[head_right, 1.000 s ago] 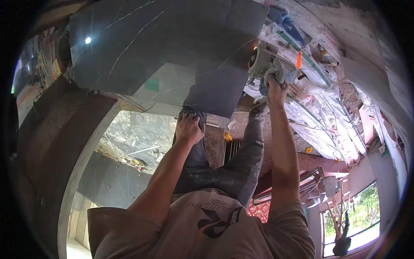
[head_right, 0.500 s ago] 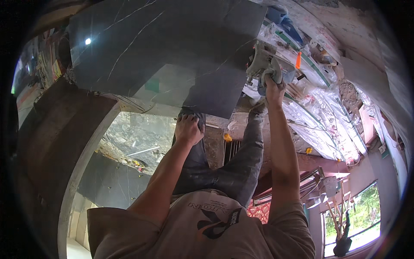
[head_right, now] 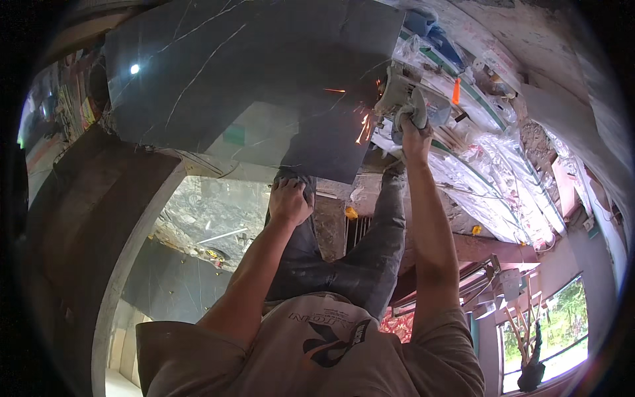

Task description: Measuring a large ceramic tile and cutting it with a power tool.

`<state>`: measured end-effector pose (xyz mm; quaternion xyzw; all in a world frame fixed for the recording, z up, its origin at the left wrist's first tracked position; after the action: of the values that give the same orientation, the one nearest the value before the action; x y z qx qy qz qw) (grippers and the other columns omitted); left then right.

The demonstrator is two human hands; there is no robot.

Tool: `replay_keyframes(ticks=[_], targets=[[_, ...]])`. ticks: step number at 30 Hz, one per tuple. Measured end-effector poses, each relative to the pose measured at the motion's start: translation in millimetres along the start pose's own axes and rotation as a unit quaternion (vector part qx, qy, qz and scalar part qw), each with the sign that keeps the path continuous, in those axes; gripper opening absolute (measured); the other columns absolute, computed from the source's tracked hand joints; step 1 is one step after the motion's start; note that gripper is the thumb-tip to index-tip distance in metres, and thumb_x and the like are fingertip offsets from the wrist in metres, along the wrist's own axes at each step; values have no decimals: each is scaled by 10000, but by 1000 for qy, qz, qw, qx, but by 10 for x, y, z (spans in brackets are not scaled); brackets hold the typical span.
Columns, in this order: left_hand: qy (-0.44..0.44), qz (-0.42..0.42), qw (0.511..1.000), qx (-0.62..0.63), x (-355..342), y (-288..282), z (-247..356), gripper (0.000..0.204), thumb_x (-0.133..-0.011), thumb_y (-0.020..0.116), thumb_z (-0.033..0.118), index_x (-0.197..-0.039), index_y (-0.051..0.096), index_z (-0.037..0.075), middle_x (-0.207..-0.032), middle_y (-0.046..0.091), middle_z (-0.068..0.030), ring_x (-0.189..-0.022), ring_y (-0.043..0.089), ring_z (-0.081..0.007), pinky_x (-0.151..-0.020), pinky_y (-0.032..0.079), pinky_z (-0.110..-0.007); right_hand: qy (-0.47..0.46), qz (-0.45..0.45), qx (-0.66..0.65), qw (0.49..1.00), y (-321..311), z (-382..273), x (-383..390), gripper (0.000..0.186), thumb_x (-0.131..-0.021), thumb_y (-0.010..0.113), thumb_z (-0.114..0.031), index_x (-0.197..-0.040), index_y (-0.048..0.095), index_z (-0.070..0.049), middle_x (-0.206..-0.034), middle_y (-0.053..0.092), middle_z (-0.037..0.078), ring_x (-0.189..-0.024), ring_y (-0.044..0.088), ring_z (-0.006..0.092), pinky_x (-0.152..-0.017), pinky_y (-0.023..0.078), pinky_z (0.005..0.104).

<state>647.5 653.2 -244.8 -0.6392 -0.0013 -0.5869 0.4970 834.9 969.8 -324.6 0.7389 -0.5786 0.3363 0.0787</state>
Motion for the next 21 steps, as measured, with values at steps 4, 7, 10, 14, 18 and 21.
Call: replay_keyframes(ticks=[4,7,10,14,18,21], targets=[[-1,-5,1000,-1,5,-9,1,388,-836,638,370,-1053,718,58,-1127,656,-146,-1161,568,-327,-1072,393,-457,3,-10,7,1000,13,-15,19,285,-824,718,-215,-1030,699,-19,-885,671,8,-794,591,124,-728,482,298],[-2,-8,1000,-2,4,-40,6,384,-837,637,364,-1056,719,59,-1133,656,-144,-1164,568,-327,-1072,394,-456,7,-17,30,999,74,-85,63,287,-825,720,-218,-1033,698,-21,-891,674,10,-792,589,122,-726,482,297],[-4,-18,1000,0,10,-42,24,384,-839,634,360,-1064,717,60,-1142,656,-139,-1170,566,-324,-1072,394,-454,2,3,-24,1000,58,-31,66,285,-827,724,-215,-1033,697,-20,-896,677,10,-792,588,116,-722,481,292],[16,22,1000,-7,5,-50,29,347,-845,620,355,-979,723,52,-1090,665,-139,-1139,581,-314,-1012,420,-446,2,13,14,1000,20,-59,22,290,-827,731,-206,-1049,694,-22,-910,677,6,-802,588,105,-723,481,285],[-6,-17,1000,-5,29,11,10,384,-844,629,366,-1073,715,70,-1150,654,-122,-1170,568,-305,-1064,399,-443,11,22,-32,999,-85,-147,94,283,-834,732,-189,-1063,696,-27,-927,677,5,-818,590,98,-730,479,278],[-7,-27,1000,-14,42,0,22,384,-844,630,375,-1066,714,73,-1144,655,-120,-1169,567,-302,-1061,399,-444,12,16,-92,996,-176,-222,123,275,-841,727,-173,-1077,697,-34,-939,674,5,-822,590,101,-728,477,277]])
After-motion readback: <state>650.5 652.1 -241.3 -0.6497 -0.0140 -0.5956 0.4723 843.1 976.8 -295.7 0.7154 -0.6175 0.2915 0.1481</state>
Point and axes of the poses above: each hand's wrist, its own x-axis away from the middle knuckle, its own y-axis out of the palm, z = x × y, the point moved 6 cm from there along -x, towards the middle knuckle
